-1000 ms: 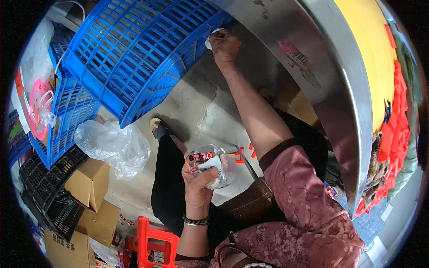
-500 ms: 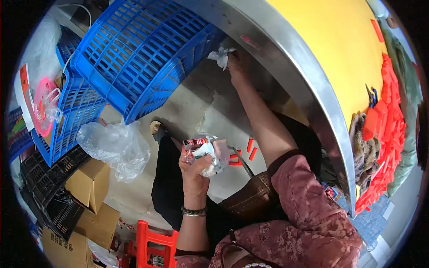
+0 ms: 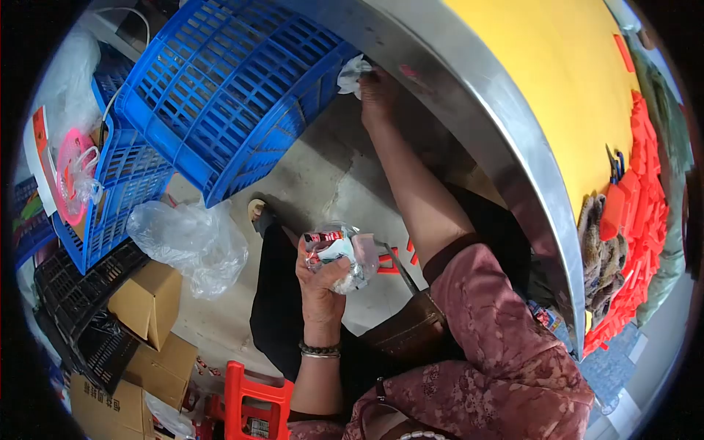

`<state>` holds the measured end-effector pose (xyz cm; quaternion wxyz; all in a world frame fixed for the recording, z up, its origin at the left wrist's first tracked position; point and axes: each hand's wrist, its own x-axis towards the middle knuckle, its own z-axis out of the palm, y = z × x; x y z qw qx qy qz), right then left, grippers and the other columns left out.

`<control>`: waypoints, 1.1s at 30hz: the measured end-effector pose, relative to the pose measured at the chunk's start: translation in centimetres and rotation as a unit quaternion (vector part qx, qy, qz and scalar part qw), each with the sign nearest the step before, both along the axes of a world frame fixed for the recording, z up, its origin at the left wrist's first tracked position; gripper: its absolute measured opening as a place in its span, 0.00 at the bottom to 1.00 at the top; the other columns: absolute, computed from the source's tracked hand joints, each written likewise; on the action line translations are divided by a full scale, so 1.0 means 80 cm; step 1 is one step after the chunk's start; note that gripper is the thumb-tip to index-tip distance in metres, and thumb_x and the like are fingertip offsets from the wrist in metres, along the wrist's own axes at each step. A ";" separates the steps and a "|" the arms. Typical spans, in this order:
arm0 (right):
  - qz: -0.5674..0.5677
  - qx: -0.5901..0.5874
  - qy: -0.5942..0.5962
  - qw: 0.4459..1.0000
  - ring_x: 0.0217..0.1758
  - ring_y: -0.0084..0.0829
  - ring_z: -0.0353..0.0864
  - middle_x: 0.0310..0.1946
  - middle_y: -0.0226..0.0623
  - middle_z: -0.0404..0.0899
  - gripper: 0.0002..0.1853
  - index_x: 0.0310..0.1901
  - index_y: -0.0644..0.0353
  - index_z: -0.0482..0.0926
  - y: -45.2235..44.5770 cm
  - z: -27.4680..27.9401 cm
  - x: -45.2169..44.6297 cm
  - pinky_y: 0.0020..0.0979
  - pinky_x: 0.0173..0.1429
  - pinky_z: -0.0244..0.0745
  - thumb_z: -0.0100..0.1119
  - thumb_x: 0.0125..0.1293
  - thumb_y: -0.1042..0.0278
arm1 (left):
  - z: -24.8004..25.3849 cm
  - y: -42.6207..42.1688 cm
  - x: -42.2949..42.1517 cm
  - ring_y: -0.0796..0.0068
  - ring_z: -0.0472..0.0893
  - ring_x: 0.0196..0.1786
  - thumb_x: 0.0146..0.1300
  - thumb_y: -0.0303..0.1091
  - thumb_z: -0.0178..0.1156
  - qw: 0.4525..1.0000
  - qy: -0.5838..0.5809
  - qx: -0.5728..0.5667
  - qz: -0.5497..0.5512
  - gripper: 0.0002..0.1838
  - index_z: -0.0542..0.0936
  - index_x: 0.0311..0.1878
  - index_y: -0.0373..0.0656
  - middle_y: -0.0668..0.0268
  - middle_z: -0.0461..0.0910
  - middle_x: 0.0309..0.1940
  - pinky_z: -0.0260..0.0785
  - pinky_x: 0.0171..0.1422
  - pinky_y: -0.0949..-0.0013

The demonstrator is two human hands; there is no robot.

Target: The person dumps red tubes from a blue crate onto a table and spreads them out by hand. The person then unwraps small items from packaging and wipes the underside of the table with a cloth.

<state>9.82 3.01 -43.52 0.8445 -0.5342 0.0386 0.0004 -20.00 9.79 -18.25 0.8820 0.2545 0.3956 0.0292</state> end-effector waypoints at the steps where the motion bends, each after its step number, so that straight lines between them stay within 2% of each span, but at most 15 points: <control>1: -0.007 -0.006 -0.002 1.000 0.39 0.24 0.78 0.35 0.29 0.78 0.15 0.43 0.63 0.78 0.010 -0.011 -0.001 0.30 0.48 0.73 0.67 0.56 0.68 | 0.001 0.001 0.000 0.75 0.80 0.41 0.44 0.21 0.67 1.000 0.000 -0.002 0.004 0.25 0.73 0.49 0.41 0.67 0.79 0.40 0.74 0.49 0.71; 5: -0.031 0.006 -0.033 0.999 0.33 0.24 0.78 0.32 0.29 0.79 0.10 0.41 0.64 0.80 0.033 0.012 -0.007 0.26 0.42 0.74 0.64 0.57 0.75 | 0.003 0.003 -0.002 0.75 0.80 0.41 0.44 0.21 0.67 1.000 0.006 -0.019 0.012 0.26 0.72 0.49 0.42 0.67 0.79 0.40 0.74 0.48 0.71; 6: -0.044 -0.136 -0.030 0.989 0.33 0.24 0.78 0.32 0.30 0.79 0.08 0.40 0.64 0.81 0.033 0.023 -0.012 0.26 0.41 0.74 0.62 0.58 0.76 | 0.003 0.002 -0.002 0.75 0.80 0.41 0.44 0.21 0.67 1.000 0.007 -0.025 0.012 0.26 0.72 0.50 0.42 0.67 0.79 0.40 0.74 0.48 0.71; 8: -0.067 -0.407 -0.025 0.910 0.33 0.24 0.79 0.31 0.32 0.81 0.07 0.40 0.64 0.82 0.027 0.035 -0.020 0.25 0.40 0.74 0.58 0.59 0.76 | 0.002 0.002 -0.003 0.74 0.81 0.41 0.45 0.21 0.67 0.999 0.006 -0.035 0.007 0.26 0.72 0.50 0.42 0.66 0.79 0.40 0.74 0.48 0.70; 11: -0.055 -0.342 -0.120 0.930 0.33 0.25 0.81 0.31 0.39 0.82 0.09 0.40 0.65 0.82 0.026 0.029 -0.012 0.27 0.40 0.75 0.55 0.60 0.73 | -0.001 0.000 -0.009 0.74 0.81 0.41 0.45 0.21 0.66 0.999 0.011 -0.045 0.011 0.26 0.72 0.50 0.41 0.66 0.79 0.40 0.74 0.49 0.70; 13: -0.015 -0.441 -0.064 0.895 0.34 0.31 0.83 0.32 0.43 0.82 0.10 0.40 0.64 0.82 0.028 0.071 -0.023 0.31 0.41 0.75 0.55 0.60 0.71 | 0.000 0.001 -0.008 0.74 0.81 0.41 0.45 0.20 0.66 0.999 0.008 -0.048 0.013 0.25 0.72 0.50 0.41 0.66 0.79 0.39 0.75 0.49 0.70; 14: -0.007 -0.479 -0.076 0.875 0.35 0.33 0.83 0.33 0.45 0.82 0.10 0.40 0.64 0.82 0.025 0.075 -0.021 0.32 0.42 0.76 0.55 0.59 0.70 | 0.003 0.002 -0.005 0.74 0.81 0.41 0.45 0.20 0.66 0.999 0.003 -0.050 0.011 0.25 0.73 0.50 0.41 0.66 0.80 0.39 0.74 0.49 0.70; 15: 0.000 -0.515 -0.089 0.853 0.36 0.36 0.84 0.34 0.46 0.82 0.11 0.40 0.64 0.82 0.023 0.081 -0.020 0.34 0.42 0.76 0.55 0.59 0.70 | 0.004 0.001 -0.003 0.74 0.81 0.40 0.45 0.20 0.66 0.999 -0.002 -0.052 0.007 0.25 0.73 0.49 0.41 0.66 0.80 0.39 0.74 0.49 0.70; 17: -0.009 -0.557 -0.191 0.808 0.37 0.42 0.83 0.36 0.48 0.82 0.11 0.40 0.63 0.82 0.022 0.072 -0.013 0.37 0.44 0.76 0.55 0.58 0.70 | 0.001 -0.002 -0.001 0.74 0.81 0.40 0.46 0.20 0.66 0.999 -0.015 -0.040 0.008 0.24 0.73 0.49 0.40 0.66 0.80 0.39 0.75 0.49 0.70; 20: 0.001 -0.509 -0.285 0.812 0.40 0.50 0.82 0.38 0.50 0.81 0.10 0.40 0.61 0.82 0.022 0.072 -0.010 0.40 0.45 0.76 0.56 0.57 0.71 | -0.006 -0.002 -0.003 0.74 0.81 0.40 0.46 0.20 0.66 0.999 -0.014 -0.034 0.005 0.24 0.73 0.49 0.40 0.65 0.80 0.39 0.75 0.49 0.69; 23: 0.059 -0.572 -0.236 0.783 0.34 0.40 0.84 0.36 0.46 0.82 0.10 0.40 0.61 0.82 0.012 0.093 -0.009 0.36 0.41 0.77 0.55 0.58 0.71 | 0.001 -0.002 0.002 0.73 0.82 0.40 0.47 0.21 0.66 0.999 -0.006 -0.040 0.000 0.24 0.73 0.49 0.40 0.64 0.80 0.39 0.75 0.48 0.69; 26: 0.141 -0.459 -0.049 0.876 0.30 0.27 0.82 0.32 0.40 0.82 0.11 0.42 0.60 0.82 -0.011 0.065 0.007 0.30 0.37 0.76 0.55 0.59 0.71 | -0.001 0.001 0.001 0.73 0.82 0.40 0.47 0.21 0.65 1.000 -0.004 -0.030 0.005 0.24 0.72 0.49 0.39 0.64 0.80 0.39 0.76 0.47 0.69; 28: 0.126 -0.410 -0.001 0.903 0.29 0.20 0.79 0.31 0.36 0.82 0.12 0.44 0.59 0.82 -0.029 0.053 0.010 0.27 0.35 0.75 0.54 0.61 0.70 | -0.003 0.000 0.001 0.73 0.82 0.39 0.47 0.21 0.65 1.000 -0.003 -0.025 0.008 0.24 0.72 0.50 0.39 0.64 0.80 0.39 0.77 0.47 0.68; 30: 0.105 -0.422 -0.020 0.900 0.28 0.19 0.79 0.30 0.35 0.82 0.12 0.45 0.57 0.82 -0.037 0.048 0.012 0.27 0.34 0.74 0.53 0.61 0.70 | -0.001 -0.001 0.000 0.73 0.82 0.39 0.47 0.21 0.65 1.000 0.001 -0.026 0.009 0.24 0.72 0.50 0.40 0.64 0.80 0.39 0.77 0.46 0.69; 33: 0.077 -0.503 -0.130 0.851 0.28 0.28 0.81 0.31 0.40 0.82 0.12 0.44 0.56 0.83 -0.019 0.050 0.013 0.31 0.35 0.75 0.54 0.59 0.71 | -0.002 -0.001 0.000 0.69 0.83 0.36 0.45 0.25 0.65 1.000 0.005 0.006 0.016 0.25 0.73 0.51 0.38 0.62 0.80 0.38 0.79 0.39 0.65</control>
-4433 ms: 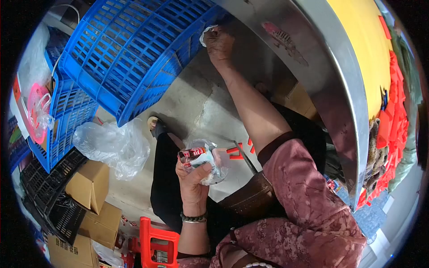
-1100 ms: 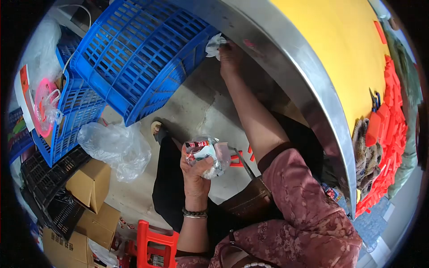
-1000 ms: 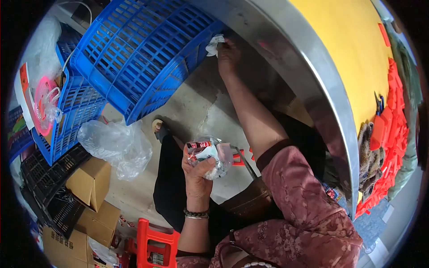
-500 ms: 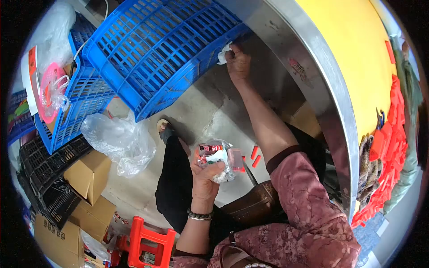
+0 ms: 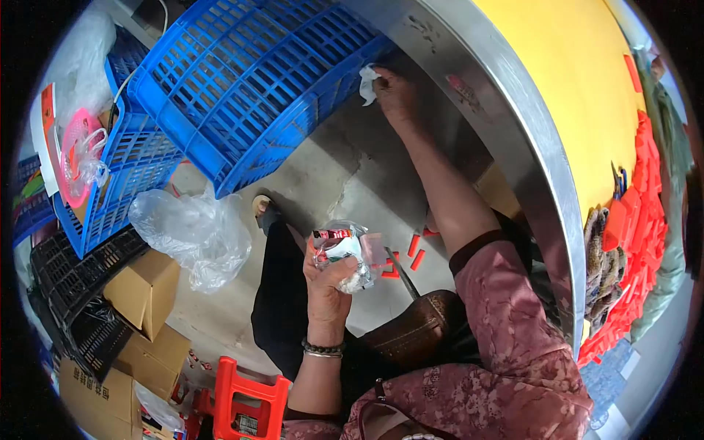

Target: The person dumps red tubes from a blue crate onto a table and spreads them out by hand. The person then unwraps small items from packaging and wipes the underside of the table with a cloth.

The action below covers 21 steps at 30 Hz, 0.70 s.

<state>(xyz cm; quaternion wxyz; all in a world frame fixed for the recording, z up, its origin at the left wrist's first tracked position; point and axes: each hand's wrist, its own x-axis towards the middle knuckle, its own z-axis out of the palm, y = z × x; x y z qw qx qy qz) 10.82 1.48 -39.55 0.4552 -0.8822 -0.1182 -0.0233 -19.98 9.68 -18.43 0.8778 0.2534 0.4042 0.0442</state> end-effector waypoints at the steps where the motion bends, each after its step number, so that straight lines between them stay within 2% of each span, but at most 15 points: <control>1: 0.006 -0.014 -0.023 1.000 0.29 0.32 0.82 0.32 0.42 0.82 0.12 0.43 0.55 0.83 0.009 0.002 -0.003 0.32 0.36 0.76 0.55 0.58 0.71 | 0.001 0.001 0.002 0.69 0.83 0.36 0.45 0.25 0.65 1.000 -0.001 -0.004 0.001 0.25 0.73 0.51 0.38 0.62 0.80 0.38 0.79 0.39 0.66; 4: 0.025 -0.070 -0.128 0.989 0.35 0.43 0.81 0.35 0.45 0.80 0.11 0.40 0.54 0.83 0.027 0.022 -0.013 0.37 0.40 0.76 0.55 0.56 0.73 | 0.004 -0.001 0.003 0.69 0.83 0.36 0.46 0.25 0.65 1.000 -0.002 -0.009 0.008 0.25 0.73 0.50 0.38 0.62 0.80 0.38 0.79 0.39 0.66; 6: 0.057 -0.106 -0.158 0.980 0.39 0.48 0.80 0.37 0.45 0.80 0.11 0.39 0.54 0.82 0.032 0.037 -0.014 0.40 0.42 0.76 0.55 0.55 0.74 | -0.004 -0.001 -0.002 0.69 0.82 0.36 0.46 0.24 0.64 1.000 -0.003 0.000 0.014 0.25 0.73 0.51 0.37 0.62 0.80 0.38 0.79 0.39 0.66; 8: 0.105 -0.137 -0.136 0.975 0.41 0.49 0.78 0.38 0.44 0.80 0.12 0.39 0.53 0.82 0.025 0.049 -0.008 0.41 0.44 0.76 0.55 0.54 0.75 | -0.007 0.000 -0.006 0.72 0.82 0.40 0.46 0.21 0.64 1.000 -0.010 -0.025 0.002 0.24 0.73 0.50 0.40 0.64 0.80 0.40 0.76 0.46 0.68; 10: 0.153 -0.194 -0.155 0.957 0.40 0.46 0.80 0.37 0.43 0.80 0.13 0.41 0.52 0.82 0.017 0.060 -0.002 0.38 0.44 0.76 0.55 0.55 0.75 | -0.004 0.001 -0.001 0.74 0.81 0.42 0.47 0.20 0.64 0.999 -0.024 -0.030 0.000 0.24 0.74 0.50 0.41 0.65 0.80 0.41 0.75 0.50 0.69; 12: 0.147 -0.154 -0.117 0.970 0.39 0.40 0.81 0.36 0.41 0.81 0.13 0.43 0.52 0.82 0.002 0.045 0.003 0.35 0.43 0.76 0.55 0.56 0.75 | 0.000 0.004 0.002 0.74 0.81 0.42 0.47 0.19 0.64 0.999 -0.034 -0.021 0.009 0.24 0.74 0.50 0.40 0.66 0.80 0.41 0.74 0.50 0.70; 14: 0.090 -0.016 -0.011 0.996 0.37 0.32 0.82 0.35 0.39 0.81 0.14 0.45 0.51 0.82 -0.020 -0.003 0.007 0.30 0.41 0.76 0.56 0.58 0.75 | 0.001 0.008 0.002 0.74 0.81 0.42 0.47 0.19 0.64 0.999 -0.032 -0.008 0.020 0.24 0.73 0.50 0.40 0.66 0.80 0.41 0.74 0.50 0.70; 17: 0.027 0.062 -0.006 0.998 0.34 0.25 0.81 0.32 0.38 0.82 0.13 0.46 0.54 0.82 -0.042 -0.019 0.005 0.27 0.38 0.74 0.56 0.60 0.75 | 0.001 0.004 -0.002 0.74 0.81 0.43 0.47 0.19 0.64 1.000 -0.023 -0.003 0.019 0.24 0.73 0.50 0.40 0.66 0.80 0.41 0.74 0.50 0.70; 19: 0.012 0.031 0.024 0.999 0.32 0.25 0.81 0.30 0.37 0.82 0.13 0.46 0.56 0.82 -0.031 0.022 -0.003 0.27 0.37 0.74 0.56 0.60 0.75 | 0.001 0.004 -0.001 0.74 0.81 0.43 0.47 0.19 0.64 1.000 -0.024 -0.005 0.019 0.24 0.73 0.51 0.40 0.66 0.80 0.41 0.74 0.51 0.70; 21: 0.012 0.024 0.049 0.998 0.31 0.23 0.80 0.29 0.35 0.82 0.13 0.46 0.57 0.82 -0.010 0.027 -0.003 0.26 0.36 0.74 0.57 0.59 0.75 | 0.003 0.006 0.001 0.74 0.81 0.43 0.47 0.20 0.64 0.999 -0.027 -0.009 0.027 0.24 0.73 0.51 0.40 0.66 0.80 0.41 0.74 0.51 0.70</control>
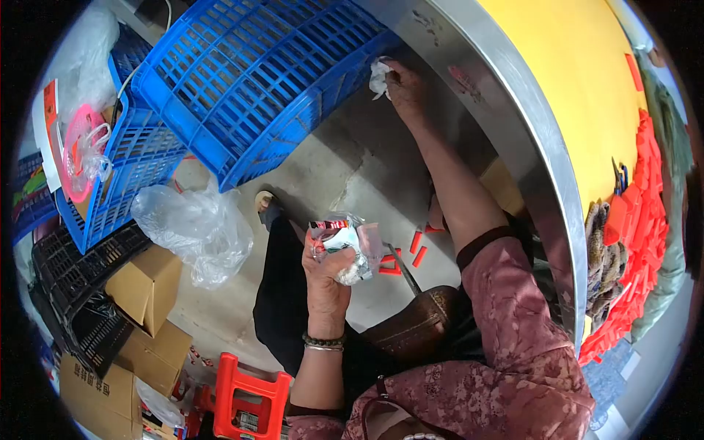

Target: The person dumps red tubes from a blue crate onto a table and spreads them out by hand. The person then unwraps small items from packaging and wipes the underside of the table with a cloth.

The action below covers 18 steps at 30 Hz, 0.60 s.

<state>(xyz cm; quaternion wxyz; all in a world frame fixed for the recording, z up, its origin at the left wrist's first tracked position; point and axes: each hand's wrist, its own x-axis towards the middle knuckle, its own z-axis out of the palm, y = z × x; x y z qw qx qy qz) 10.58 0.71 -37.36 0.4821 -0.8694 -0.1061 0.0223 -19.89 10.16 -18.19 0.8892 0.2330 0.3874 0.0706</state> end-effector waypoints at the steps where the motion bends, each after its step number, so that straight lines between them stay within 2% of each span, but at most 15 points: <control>1: 0.007 0.006 0.013 1.000 0.31 0.22 0.79 0.28 0.34 0.81 0.13 0.46 0.56 0.82 0.011 -0.001 0.000 0.26 0.36 0.73 0.57 0.59 0.74 | -0.002 0.001 0.000 0.74 0.81 0.42 0.47 0.20 0.64 1.000 0.003 0.002 -0.001 0.24 0.73 0.51 0.40 0.65 0.80 0.41 0.74 0.50 0.70; 2: 0.015 0.009 0.026 1.000 0.30 0.21 0.79 0.28 0.33 0.81 0.13 0.46 0.56 0.82 0.018 -0.007 0.003 0.26 0.35 0.73 0.57 0.59 0.74 | -0.005 0.001 -0.001 0.73 0.81 0.42 0.47 0.20 0.64 1.000 0.006 0.003 -0.002 0.24 0.73 0.51 0.40 0.65 0.80 0.42 0.74 0.50 0.69; 5: 0.076 -0.094 -0.129 0.984 0.29 0.18 0.77 0.26 0.31 0.80 0.13 0.46 0.55 0.82 0.023 -0.024 0.019 0.26 0.34 0.73 0.58 0.60 0.71 | 0.009 -0.003 0.010 0.71 0.81 0.41 0.48 0.21 0.64 1.000 0.010 0.001 0.014 0.23 0.72 0.50 0.40 0.62 0.80 0.42 0.76 0.48 0.68; 6: 0.075 -0.070 -0.080 0.992 0.30 0.18 0.77 0.27 0.31 0.80 0.13 0.47 0.56 0.82 0.011 -0.019 0.002 0.26 0.35 0.73 0.57 0.60 0.71 | 0.005 0.003 0.007 0.69 0.81 0.42 0.50 0.22 0.60 1.000 -0.004 0.014 -0.021 0.24 0.71 0.54 0.38 0.63 0.78 0.42 0.77 0.45 0.65; 7: 0.074 -0.043 -0.034 0.996 0.31 0.19 0.77 0.28 0.31 0.80 0.13 0.47 0.56 0.81 0.002 -0.010 -0.009 0.26 0.35 0.73 0.56 0.61 0.71 | -0.001 0.006 0.003 0.70 0.80 0.45 0.52 0.23 0.60 0.999 -0.012 0.026 -0.022 0.24 0.71 0.55 0.38 0.64 0.78 0.44 0.76 0.47 0.66; 10: 0.071 0.046 0.085 0.993 0.33 0.20 0.78 0.31 0.31 0.81 0.13 0.49 0.57 0.80 -0.013 0.035 -0.033 0.27 0.38 0.73 0.54 0.62 0.71 | 0.004 0.006 0.009 0.69 0.81 0.44 0.51 0.19 0.59 0.998 -0.038 0.025 0.040 0.22 0.72 0.52 0.37 0.60 0.79 0.43 0.74 0.52 0.67; 11: 0.069 0.078 0.122 0.987 0.34 0.21 0.78 0.32 0.31 0.81 0.14 0.49 0.58 0.79 -0.019 0.047 -0.045 0.27 0.38 0.73 0.53 0.63 0.71 | 0.000 0.008 0.004 0.72 0.79 0.47 0.54 0.21 0.58 0.997 -0.051 0.056 0.019 0.25 0.70 0.57 0.39 0.65 0.77 0.46 0.72 0.55 0.68; 13: -0.004 0.052 0.175 0.983 0.35 0.21 0.78 0.34 0.30 0.80 0.13 0.49 0.59 0.78 -0.034 0.074 -0.084 0.26 0.39 0.72 0.52 0.64 0.72 | -0.010 0.014 -0.005 0.72 0.77 0.52 0.53 0.21 0.59 0.998 -0.044 0.040 0.000 0.26 0.69 0.58 0.39 0.65 0.75 0.50 0.70 0.59 0.67; 14: -0.037 0.041 0.201 0.978 0.35 0.21 0.77 0.35 0.30 0.80 0.13 0.49 0.60 0.77 -0.039 0.089 -0.105 0.25 0.40 0.72 0.51 0.65 0.72 | -0.007 0.012 -0.003 0.71 0.77 0.51 0.53 0.20 0.59 0.998 -0.051 0.045 0.012 0.25 0.70 0.56 0.39 0.65 0.76 0.49 0.70 0.58 0.67; 16: -0.026 0.132 0.260 0.956 0.35 0.20 0.78 0.36 0.31 0.80 0.11 0.48 0.61 0.77 -0.050 0.118 -0.139 0.25 0.40 0.72 0.51 0.65 0.71 | -0.001 0.008 0.005 0.71 0.78 0.50 0.53 0.19 0.59 0.995 -0.063 0.064 0.040 0.21 0.72 0.52 0.38 0.64 0.77 0.47 0.71 0.56 0.67; 18: -0.020 0.214 0.298 0.930 0.36 0.20 0.79 0.36 0.31 0.80 0.10 0.46 0.62 0.77 -0.046 0.155 -0.173 0.24 0.40 0.73 0.51 0.66 0.71 | 0.001 0.006 0.005 0.72 0.77 0.52 0.54 0.19 0.59 0.995 -0.062 0.070 0.017 0.22 0.72 0.54 0.41 0.67 0.77 0.48 0.70 0.57 0.67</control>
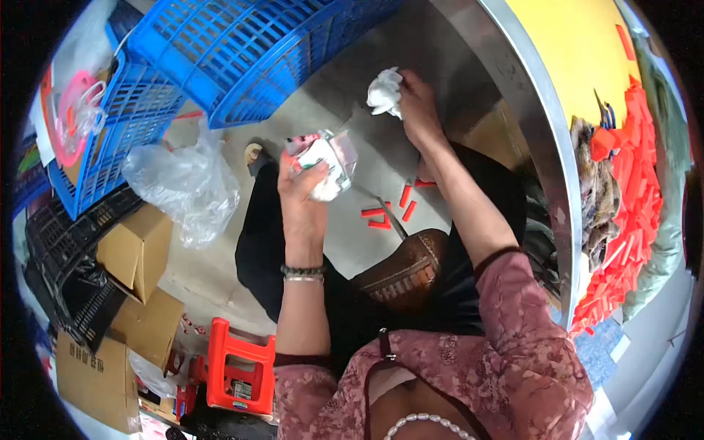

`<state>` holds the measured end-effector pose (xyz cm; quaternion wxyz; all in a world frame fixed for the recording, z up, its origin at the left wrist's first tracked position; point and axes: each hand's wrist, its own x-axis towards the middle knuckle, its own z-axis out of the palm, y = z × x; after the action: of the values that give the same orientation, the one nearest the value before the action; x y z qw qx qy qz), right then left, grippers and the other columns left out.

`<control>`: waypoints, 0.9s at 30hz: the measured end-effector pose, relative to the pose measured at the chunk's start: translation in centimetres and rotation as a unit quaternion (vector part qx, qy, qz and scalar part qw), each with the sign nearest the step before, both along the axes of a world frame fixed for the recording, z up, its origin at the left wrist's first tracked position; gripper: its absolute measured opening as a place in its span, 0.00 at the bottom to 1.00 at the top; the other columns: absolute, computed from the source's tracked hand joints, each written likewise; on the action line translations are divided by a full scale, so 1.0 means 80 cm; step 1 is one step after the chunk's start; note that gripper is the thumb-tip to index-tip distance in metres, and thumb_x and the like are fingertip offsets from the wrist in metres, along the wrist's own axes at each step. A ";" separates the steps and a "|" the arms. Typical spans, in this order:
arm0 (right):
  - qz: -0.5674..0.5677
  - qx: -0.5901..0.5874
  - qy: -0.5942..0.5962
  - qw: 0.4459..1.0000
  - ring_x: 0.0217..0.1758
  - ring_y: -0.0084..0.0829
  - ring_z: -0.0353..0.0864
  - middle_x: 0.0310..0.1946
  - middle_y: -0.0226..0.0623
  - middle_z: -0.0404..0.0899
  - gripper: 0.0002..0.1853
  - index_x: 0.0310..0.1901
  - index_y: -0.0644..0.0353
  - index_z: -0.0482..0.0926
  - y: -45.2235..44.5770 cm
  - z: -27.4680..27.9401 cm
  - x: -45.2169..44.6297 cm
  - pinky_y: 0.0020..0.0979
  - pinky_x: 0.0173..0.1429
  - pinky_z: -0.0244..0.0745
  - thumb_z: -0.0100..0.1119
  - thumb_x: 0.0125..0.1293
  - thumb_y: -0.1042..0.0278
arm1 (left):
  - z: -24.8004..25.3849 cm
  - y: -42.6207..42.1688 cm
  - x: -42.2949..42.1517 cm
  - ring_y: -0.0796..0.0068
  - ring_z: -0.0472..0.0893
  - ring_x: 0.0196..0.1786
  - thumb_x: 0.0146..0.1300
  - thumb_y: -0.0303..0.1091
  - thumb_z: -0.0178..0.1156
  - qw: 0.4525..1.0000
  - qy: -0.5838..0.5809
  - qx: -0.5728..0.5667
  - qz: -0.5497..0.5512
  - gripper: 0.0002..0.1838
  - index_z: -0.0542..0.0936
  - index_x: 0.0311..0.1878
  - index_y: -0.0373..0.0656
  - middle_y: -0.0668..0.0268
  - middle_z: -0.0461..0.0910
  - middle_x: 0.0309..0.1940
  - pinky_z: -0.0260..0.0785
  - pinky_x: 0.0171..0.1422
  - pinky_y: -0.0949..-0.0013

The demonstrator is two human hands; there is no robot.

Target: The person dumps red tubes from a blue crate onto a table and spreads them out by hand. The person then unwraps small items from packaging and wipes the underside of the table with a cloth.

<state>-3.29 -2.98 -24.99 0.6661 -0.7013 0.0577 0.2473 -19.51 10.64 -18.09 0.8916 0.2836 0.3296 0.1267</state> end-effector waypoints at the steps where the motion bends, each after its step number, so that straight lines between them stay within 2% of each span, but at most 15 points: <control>1: -0.011 0.035 0.010 0.999 0.36 0.21 0.79 0.37 0.32 0.80 0.09 0.45 0.62 0.77 0.004 0.025 -0.014 0.24 0.40 0.73 0.51 0.66 0.71 | -0.002 -0.002 -0.001 0.73 0.77 0.51 0.55 0.19 0.60 1.000 0.007 -0.008 -0.009 0.22 0.72 0.54 0.42 0.67 0.77 0.48 0.70 0.57 0.67; 6: -0.020 0.159 -0.055 0.986 0.35 0.18 0.77 0.35 0.28 0.79 0.05 0.42 0.59 0.76 0.009 0.106 -0.053 0.23 0.40 0.74 0.52 0.67 0.75 | -0.023 -0.007 -0.008 0.73 0.77 0.52 0.56 0.19 0.63 0.999 -0.008 0.009 -0.048 0.23 0.72 0.56 0.42 0.67 0.77 0.49 0.69 0.58 0.67; 9: 0.043 0.119 -0.124 0.984 0.35 0.17 0.76 0.34 0.27 0.79 0.03 0.40 0.61 0.76 0.010 0.136 -0.069 0.23 0.39 0.74 0.54 0.65 0.77 | -0.031 -0.013 -0.006 0.73 0.77 0.53 0.58 0.23 0.64 0.997 -0.030 0.036 -0.062 0.24 0.71 0.58 0.44 0.67 0.77 0.50 0.69 0.60 0.67; 10: 0.066 0.066 -0.184 0.979 0.35 0.18 0.77 0.34 0.28 0.78 0.04 0.38 0.63 0.76 0.010 0.138 -0.073 0.22 0.38 0.74 0.56 0.62 0.79 | -0.032 -0.015 -0.006 0.73 0.76 0.53 0.58 0.24 0.64 0.996 -0.046 0.034 -0.064 0.24 0.71 0.58 0.44 0.67 0.77 0.50 0.69 0.60 0.67; 11: 0.089 0.020 -0.283 0.955 0.35 0.24 0.79 0.34 0.33 0.78 0.06 0.37 0.62 0.77 0.011 0.136 -0.078 0.24 0.38 0.74 0.58 0.57 0.79 | -0.030 -0.017 -0.006 0.74 0.76 0.53 0.59 0.26 0.64 0.995 -0.062 0.033 -0.067 0.24 0.70 0.59 0.44 0.67 0.76 0.51 0.68 0.60 0.67; 13: 0.118 -0.064 -0.371 0.919 0.36 0.35 0.80 0.35 0.37 0.77 0.09 0.37 0.60 0.77 0.015 0.138 -0.094 0.29 0.39 0.75 0.59 0.53 0.79 | -0.025 -0.021 -0.006 0.74 0.75 0.54 0.60 0.28 0.64 0.993 -0.109 -0.015 -0.051 0.24 0.70 0.59 0.44 0.67 0.75 0.52 0.68 0.60 0.67; 14: 0.128 -0.120 -0.435 0.883 0.38 0.41 0.78 0.35 0.38 0.75 0.10 0.37 0.59 0.77 0.014 0.125 -0.099 0.35 0.41 0.76 0.60 0.50 0.78 | -0.023 -0.025 -0.006 0.74 0.74 0.55 0.60 0.30 0.65 0.989 -0.131 -0.042 -0.046 0.25 0.69 0.60 0.44 0.67 0.75 0.53 0.68 0.61 0.67; 15: 0.132 -0.186 -0.462 0.857 0.41 0.42 0.76 0.34 0.37 0.74 0.11 0.37 0.56 0.77 0.013 0.120 -0.107 0.38 0.44 0.74 0.62 0.49 0.76 | -0.021 -0.028 -0.007 0.73 0.74 0.56 0.62 0.31 0.63 0.992 -0.117 0.001 -0.057 0.24 0.68 0.60 0.43 0.66 0.74 0.54 0.68 0.61 0.66; 17: 0.143 -0.208 -0.470 0.846 0.43 0.42 0.75 0.35 0.37 0.72 0.12 0.37 0.56 0.78 0.012 0.119 -0.123 0.40 0.46 0.73 0.63 0.49 0.74 | -0.017 -0.032 -0.013 0.70 0.73 0.59 0.65 0.35 0.60 0.989 -0.088 0.084 -0.083 0.23 0.67 0.62 0.41 0.63 0.72 0.58 0.68 0.63 0.64; 19: 0.135 -0.175 -0.455 0.863 0.43 0.43 0.75 0.35 0.38 0.72 0.12 0.38 0.55 0.77 0.019 0.123 -0.141 0.41 0.46 0.73 0.63 0.50 0.72 | -0.026 -0.030 -0.023 0.70 0.74 0.57 0.66 0.32 0.58 0.992 -0.074 0.050 -0.086 0.21 0.68 0.60 0.42 0.64 0.74 0.54 0.69 0.62 0.65; 21: 0.133 -0.183 -0.419 0.879 0.41 0.44 0.76 0.33 0.39 0.75 0.11 0.38 0.56 0.77 0.020 0.129 -0.150 0.40 0.46 0.73 0.62 0.52 0.70 | -0.014 -0.030 -0.027 0.77 0.75 0.51 0.64 0.30 0.61 0.993 -0.082 0.042 -0.079 0.16 0.72 0.54 0.44 0.68 0.75 0.48 0.69 0.56 0.71; 23: 0.140 -0.181 -0.384 0.895 0.40 0.45 0.78 0.35 0.42 0.78 0.10 0.40 0.59 0.77 0.015 0.142 -0.164 0.42 0.42 0.74 0.59 0.55 0.74 | -0.002 -0.034 -0.035 0.76 0.76 0.50 0.64 0.29 0.60 0.996 -0.058 -0.016 -0.071 0.15 0.73 0.53 0.44 0.68 0.76 0.46 0.70 0.56 0.70; 27: 0.161 -0.127 -0.283 0.937 0.42 0.47 0.79 0.36 0.45 0.78 0.08 0.41 0.59 0.76 -0.007 0.154 -0.187 0.41 0.44 0.74 0.55 0.59 0.76 | -0.004 -0.031 -0.050 0.75 0.77 0.50 0.61 0.26 0.62 0.994 -0.026 0.053 -0.087 0.17 0.73 0.53 0.43 0.66 0.77 0.46 0.71 0.56 0.68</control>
<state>-18.27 -3.54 -12.65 0.5116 -0.8208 -0.2163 0.1334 -23.53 8.15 -18.45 0.8913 0.3549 0.2727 0.0733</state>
